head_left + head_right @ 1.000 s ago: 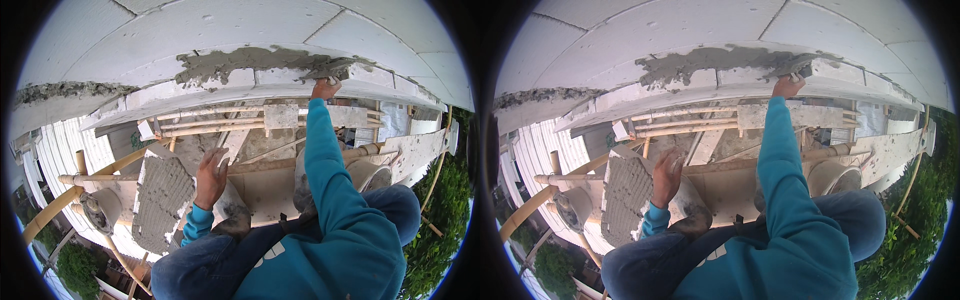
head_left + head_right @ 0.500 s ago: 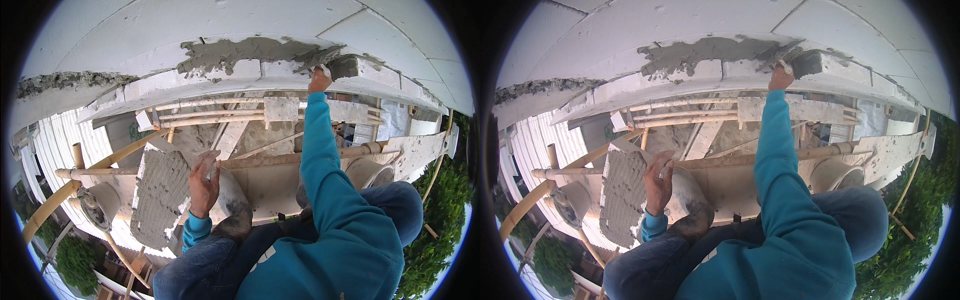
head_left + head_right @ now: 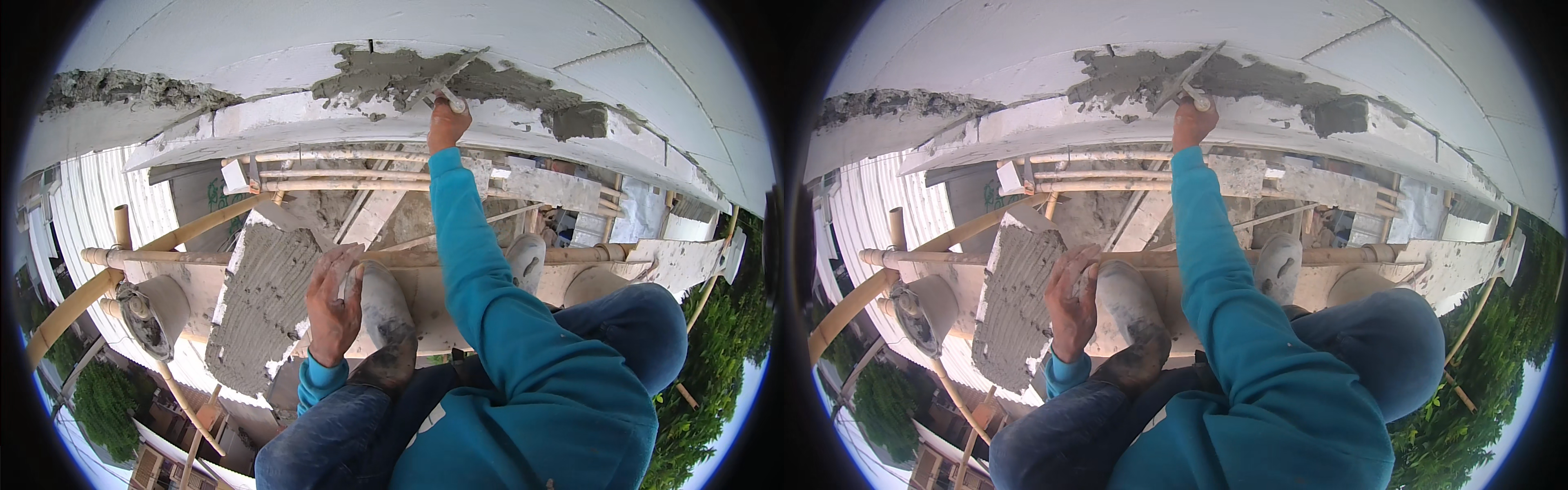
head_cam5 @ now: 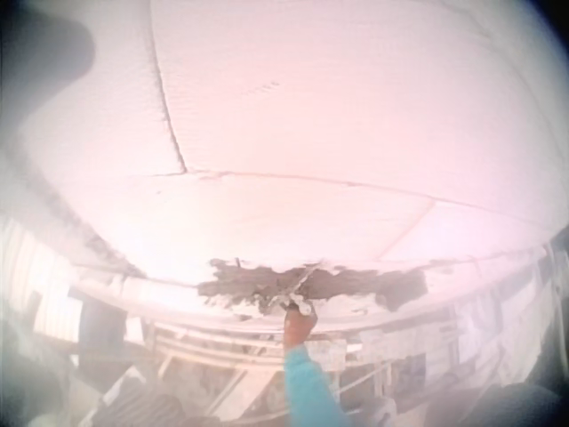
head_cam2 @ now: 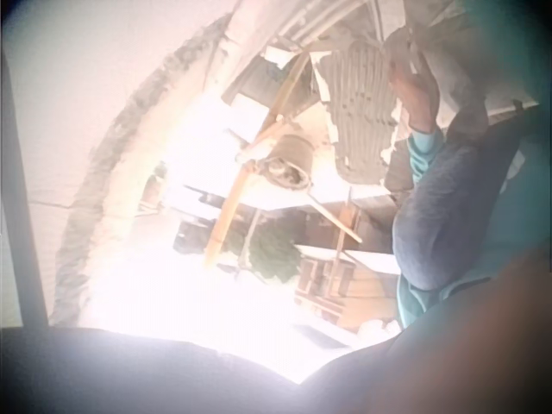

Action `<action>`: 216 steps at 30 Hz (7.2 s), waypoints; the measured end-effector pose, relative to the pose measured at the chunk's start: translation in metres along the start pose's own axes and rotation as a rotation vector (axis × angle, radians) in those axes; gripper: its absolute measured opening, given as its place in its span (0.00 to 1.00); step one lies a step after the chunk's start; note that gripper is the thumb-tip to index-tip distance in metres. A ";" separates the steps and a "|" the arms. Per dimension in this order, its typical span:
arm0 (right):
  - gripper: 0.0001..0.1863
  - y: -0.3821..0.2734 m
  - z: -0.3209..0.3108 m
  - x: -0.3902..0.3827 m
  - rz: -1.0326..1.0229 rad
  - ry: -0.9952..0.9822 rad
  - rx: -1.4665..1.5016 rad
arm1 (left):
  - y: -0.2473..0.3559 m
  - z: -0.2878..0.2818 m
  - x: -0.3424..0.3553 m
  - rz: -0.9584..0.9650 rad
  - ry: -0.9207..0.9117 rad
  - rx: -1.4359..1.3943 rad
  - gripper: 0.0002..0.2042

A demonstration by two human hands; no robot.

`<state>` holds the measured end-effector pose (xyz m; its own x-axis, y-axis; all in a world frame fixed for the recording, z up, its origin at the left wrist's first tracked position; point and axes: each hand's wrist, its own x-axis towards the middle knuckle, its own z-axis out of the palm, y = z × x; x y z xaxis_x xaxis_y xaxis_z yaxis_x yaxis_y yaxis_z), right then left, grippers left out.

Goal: The person applies adhesive to a white tile using a notched trowel, then presses the tile onto a wall surface and taps it into place. The person repeats this process for multiple tiles, smoothing the adhesive and aligning each tile with the existing layout.

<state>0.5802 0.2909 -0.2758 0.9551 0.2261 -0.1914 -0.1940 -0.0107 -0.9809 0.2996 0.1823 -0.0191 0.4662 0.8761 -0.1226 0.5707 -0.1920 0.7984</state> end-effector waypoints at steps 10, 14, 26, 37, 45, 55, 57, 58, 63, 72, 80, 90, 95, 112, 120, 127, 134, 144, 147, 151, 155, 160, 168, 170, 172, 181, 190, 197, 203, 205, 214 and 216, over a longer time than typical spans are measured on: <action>0.04 0.004 0.061 -0.059 -0.025 -0.013 0.026 | -0.010 -0.021 -0.017 -0.080 0.140 0.001 0.09; 0.04 0.006 0.088 -0.078 0.036 -0.118 -0.087 | -0.014 -0.025 -0.021 -0.102 0.131 -0.006 0.13; 0.02 -0.001 0.224 -0.178 0.269 -0.426 0.502 | -0.019 -0.036 -0.038 -0.201 0.244 0.049 0.11; 0.04 -0.024 0.110 -0.175 0.418 -0.283 0.665 | -0.021 -0.036 -0.032 -0.128 0.303 0.042 0.11; 0.13 0.000 -0.006 -0.092 0.246 -0.101 0.642 | -0.019 -0.037 -0.031 -0.153 0.298 0.014 0.12; 0.03 -0.019 0.048 -0.054 -0.274 0.137 -0.231 | -0.024 -0.040 -0.029 -0.171 0.292 -0.002 0.07; 0.03 -0.022 0.055 -0.059 -0.263 0.145 -0.194 | -0.029 -0.041 -0.032 -0.195 0.303 -0.017 0.08; 0.03 -0.022 0.057 -0.061 -0.212 0.126 -0.112 | -0.034 -0.040 -0.033 -0.168 0.299 0.029 0.08; 0.06 -0.022 0.092 -0.083 -0.076 0.241 -0.119 | -0.034 -0.044 -0.035 -0.293 0.276 -0.042 0.09; 0.10 0.021 0.153 -0.136 0.004 0.067 0.347 | -0.038 -0.054 -0.040 -0.284 0.308 0.015 0.08; 0.11 0.024 0.177 -0.166 0.005 -0.055 0.115 | -0.045 -0.059 -0.065 -0.392 0.391 -0.045 0.10; 0.07 -0.019 0.157 -0.162 0.348 0.179 1.140 | -0.050 -0.068 -0.061 -0.332 0.418 -0.013 0.09; 0.11 0.009 0.203 -0.147 0.169 0.145 0.325 | -0.048 -0.066 -0.065 -0.351 0.392 -0.052 0.10; 0.06 -0.073 0.238 -0.284 0.043 -0.494 0.218 | -0.048 -0.067 -0.052 -0.356 0.497 -0.087 0.10; 0.08 -0.149 0.106 -0.195 -0.430 -0.729 -0.308 | -0.050 -0.057 -0.043 -0.216 0.454 0.026 0.09; 0.18 -0.156 0.047 -0.103 -0.079 -1.484 -0.583 | -0.037 -0.054 -0.027 -0.170 0.459 -0.150 0.10; 0.23 -0.088 0.013 -0.130 -0.651 -1.312 -1.062 | -0.018 -0.042 -0.022 -0.097 0.428 -0.189 0.10; 0.21 -0.033 0.044 -0.124 -0.643 -0.897 -1.202 | -0.015 -0.039 -0.019 -0.166 0.374 -0.253 0.09; 0.20 -0.032 0.026 -0.099 -0.649 -0.845 -1.190 | -0.019 -0.036 -0.013 -0.168 0.379 -0.316 0.08; 0.23 -0.048 -0.016 -0.075 -0.655 -0.755 -1.220 | -0.023 -0.037 -0.008 -0.189 0.377 -0.345 0.09; 0.24 -0.060 -0.066 -0.044 -0.575 -0.635 -1.274 | -0.027 -0.043 0.000 -0.213 0.362 -0.455 0.09; 0.24 -0.079 -0.108 -0.049 -0.500 -0.519 -1.327 | -0.037 -0.038 0.007 -0.165 0.366 -0.424 0.09; 0.22 -0.028 -0.005 -0.130 -0.633 -0.865 -1.141 | -0.017 -0.022 0.030 -0.112 0.233 -0.430 0.10; 0.22 -0.017 0.022 -0.125 -0.591 -0.869 -1.165 | -0.009 -0.024 0.034 -0.144 0.209 -0.473 0.11; 0.21 -0.009 0.031 -0.118 -0.584 -0.808 -1.160 | -0.008 -0.026 0.034 -0.157 0.216 -0.482 0.11; 0.23 -0.024 -0.076 -0.034 -0.546 -0.600 -1.262 | -0.020 -0.028 0.024 -0.180 0.271 -0.415 0.13; 0.27 -0.045 -0.165 0.062 -0.575 -0.609 -1.346 | -0.020 -0.014 0.031 -0.202 0.219 -0.401 0.15; 0.27 -0.069 -0.208 0.101 -0.500 -0.572 -1.417 | -0.017 -0.007 0.039 -0.178 0.184 -0.353 0.16; 0.22 -0.082 -0.259 0.089 -0.565 -0.244 -1.501 | -0.014 -0.007 0.040 -0.171 0.181 -0.355 0.15; 0.21 -0.080 -0.267 0.086 -0.611 -0.227 -1.473 | -0.012 -0.003 0.042 -0.173 0.166 -0.367 0.15; 0.23 -0.061 -0.209 0.026 -0.563 -0.382 -1.225 | -0.001 0.001 0.050 -0.194 0.107 -0.294 0.19; 0.25 -0.067 -0.200 0.010 -0.306 -0.259 -1.142 | 0.001 0.005 0.049 -0.195 0.109 -0.285 0.19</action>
<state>0.6473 0.0990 -0.2189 0.8287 0.5562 -0.0622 0.4659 -0.7471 -0.4741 0.3263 0.2228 -0.0270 0.2832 0.9292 -0.2373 0.4231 0.1010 0.9004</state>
